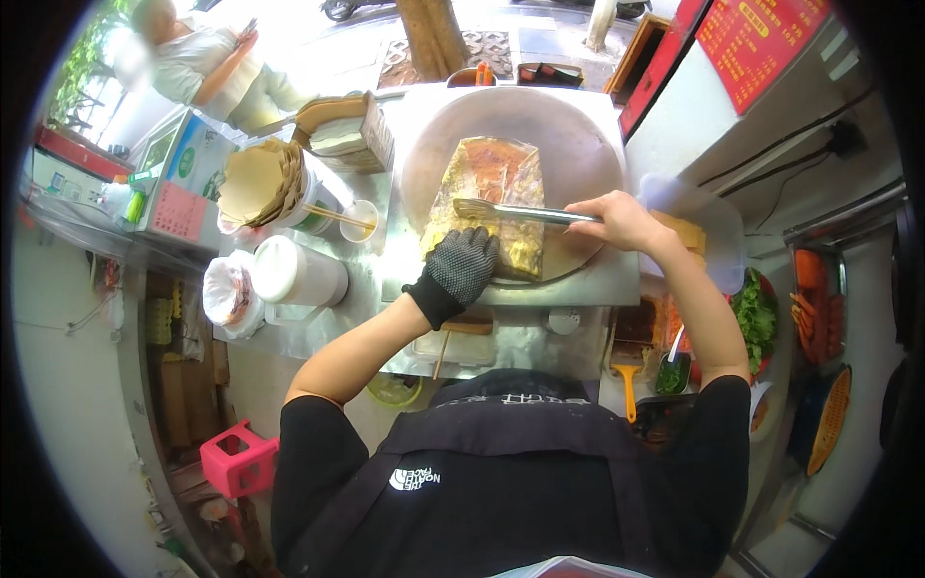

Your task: The person assembles a street food wrap by spreading sauce on a large flatbread, adding shredded vegetables, a fried egg, and lettuce, then rolling it up, cutting it in half, and handing it to a customer.

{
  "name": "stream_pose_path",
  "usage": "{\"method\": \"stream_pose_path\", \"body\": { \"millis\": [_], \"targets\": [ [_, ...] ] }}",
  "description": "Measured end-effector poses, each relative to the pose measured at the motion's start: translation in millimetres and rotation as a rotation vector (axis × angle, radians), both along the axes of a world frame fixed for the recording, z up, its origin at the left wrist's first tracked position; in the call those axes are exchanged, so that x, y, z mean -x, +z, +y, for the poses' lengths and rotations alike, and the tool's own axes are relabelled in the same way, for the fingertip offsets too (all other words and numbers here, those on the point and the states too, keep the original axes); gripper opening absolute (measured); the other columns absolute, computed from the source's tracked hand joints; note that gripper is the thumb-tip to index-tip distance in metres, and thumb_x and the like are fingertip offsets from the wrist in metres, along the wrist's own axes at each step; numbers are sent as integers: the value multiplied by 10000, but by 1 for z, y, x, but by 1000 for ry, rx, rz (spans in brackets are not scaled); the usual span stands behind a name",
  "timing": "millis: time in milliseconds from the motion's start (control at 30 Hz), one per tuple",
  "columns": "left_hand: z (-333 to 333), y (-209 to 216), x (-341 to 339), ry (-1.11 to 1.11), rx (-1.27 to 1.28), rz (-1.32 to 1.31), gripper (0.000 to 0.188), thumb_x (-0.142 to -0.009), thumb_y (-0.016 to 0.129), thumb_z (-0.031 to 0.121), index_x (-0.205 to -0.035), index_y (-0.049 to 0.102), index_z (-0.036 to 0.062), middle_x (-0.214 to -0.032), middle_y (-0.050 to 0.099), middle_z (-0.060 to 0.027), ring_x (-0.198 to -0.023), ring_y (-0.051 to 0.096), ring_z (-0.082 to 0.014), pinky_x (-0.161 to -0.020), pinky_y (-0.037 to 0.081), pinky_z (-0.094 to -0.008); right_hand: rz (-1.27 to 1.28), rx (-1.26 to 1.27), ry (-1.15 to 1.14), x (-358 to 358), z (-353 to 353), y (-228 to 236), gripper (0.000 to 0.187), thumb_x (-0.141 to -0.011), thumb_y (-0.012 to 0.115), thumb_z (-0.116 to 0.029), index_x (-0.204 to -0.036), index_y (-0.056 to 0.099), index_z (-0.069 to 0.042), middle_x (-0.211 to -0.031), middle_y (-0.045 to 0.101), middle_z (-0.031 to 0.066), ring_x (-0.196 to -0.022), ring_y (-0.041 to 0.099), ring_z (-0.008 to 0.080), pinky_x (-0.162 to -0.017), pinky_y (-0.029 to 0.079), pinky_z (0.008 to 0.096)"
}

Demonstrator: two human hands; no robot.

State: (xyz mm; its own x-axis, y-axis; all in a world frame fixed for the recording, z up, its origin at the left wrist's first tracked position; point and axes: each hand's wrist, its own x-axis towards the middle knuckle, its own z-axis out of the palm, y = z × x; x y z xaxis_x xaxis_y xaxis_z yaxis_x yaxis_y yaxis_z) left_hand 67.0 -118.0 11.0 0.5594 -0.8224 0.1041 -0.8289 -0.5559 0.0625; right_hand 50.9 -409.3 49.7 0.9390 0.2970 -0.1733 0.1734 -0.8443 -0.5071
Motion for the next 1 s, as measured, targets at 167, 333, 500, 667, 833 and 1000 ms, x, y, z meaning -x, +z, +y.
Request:
{"method": "stream_pose_path", "body": {
  "millis": [167, 333, 500, 667, 833, 1000],
  "targets": [
    [8, -15, 8, -15, 99, -53, 498, -756, 611, 220, -1218, 510, 61, -1239, 486, -194, -1137, 475, -347, -978, 374, -463, -9, -200, -89, 33, -8, -38, 308, -830, 626, -259, -1080, 633, -78, -903, 647, 171, -818, 622, 317, -719, 489, 358],
    [28, -35, 11, -133, 105, -174, 523, -767, 600, 195, -1278, 495, 170, -1244, 476, -167, -1152, 457, -348, -1015, 335, -497, -331, -60, -157, 90, 26, -66, 289, -842, 607, -256, -1093, 594, -114, -738, 582, 115, -673, 589, 296, -604, 474, 390],
    [42, -47, 3, -217, 85, -257, 482, -792, 552, 190, -1271, 510, 212, -1199, 497, -143, -1115, 475, -327, -1001, 355, -487, -343, 35, -254, 119, 61, -61, 295, -844, 605, -256, -1109, 595, -125, -707, 551, 86, -594, 582, 275, -532, 479, 359],
    [37, -20, -6, -297, 74, -151, 482, -774, 574, 198, -1253, 521, 199, -1105, 537, -114, -1007, 517, -299, -925, 419, -445, -268, -126, -322, 128, 65, -71, 303, -842, 610, -268, -1108, 611, -122, -679, 565, 85, -561, 577, 247, -520, 469, 330],
    [11, 19, -36, -324, -157, 220, 471, -767, 628, 202, -1227, 530, 184, -1036, 588, -132, -927, 578, -304, -788, 485, -396, 216, -615, -552, 127, 43, -39, 333, -861, 603, -238, -1154, 603, -80, -627, 558, 21, -508, 501, 89, -482, 413, 231],
    [-43, 40, -109, -556, -394, 586, 638, -660, 757, 284, -1224, 531, 88, -1121, 532, -188, -1027, 526, -347, -892, 436, -397, 306, -851, -632, 155, 11, -13, 411, -878, 596, -195, -1236, 528, -4, -689, 553, -3, -508, 467, 40, -462, 380, 181]
  ]
}}
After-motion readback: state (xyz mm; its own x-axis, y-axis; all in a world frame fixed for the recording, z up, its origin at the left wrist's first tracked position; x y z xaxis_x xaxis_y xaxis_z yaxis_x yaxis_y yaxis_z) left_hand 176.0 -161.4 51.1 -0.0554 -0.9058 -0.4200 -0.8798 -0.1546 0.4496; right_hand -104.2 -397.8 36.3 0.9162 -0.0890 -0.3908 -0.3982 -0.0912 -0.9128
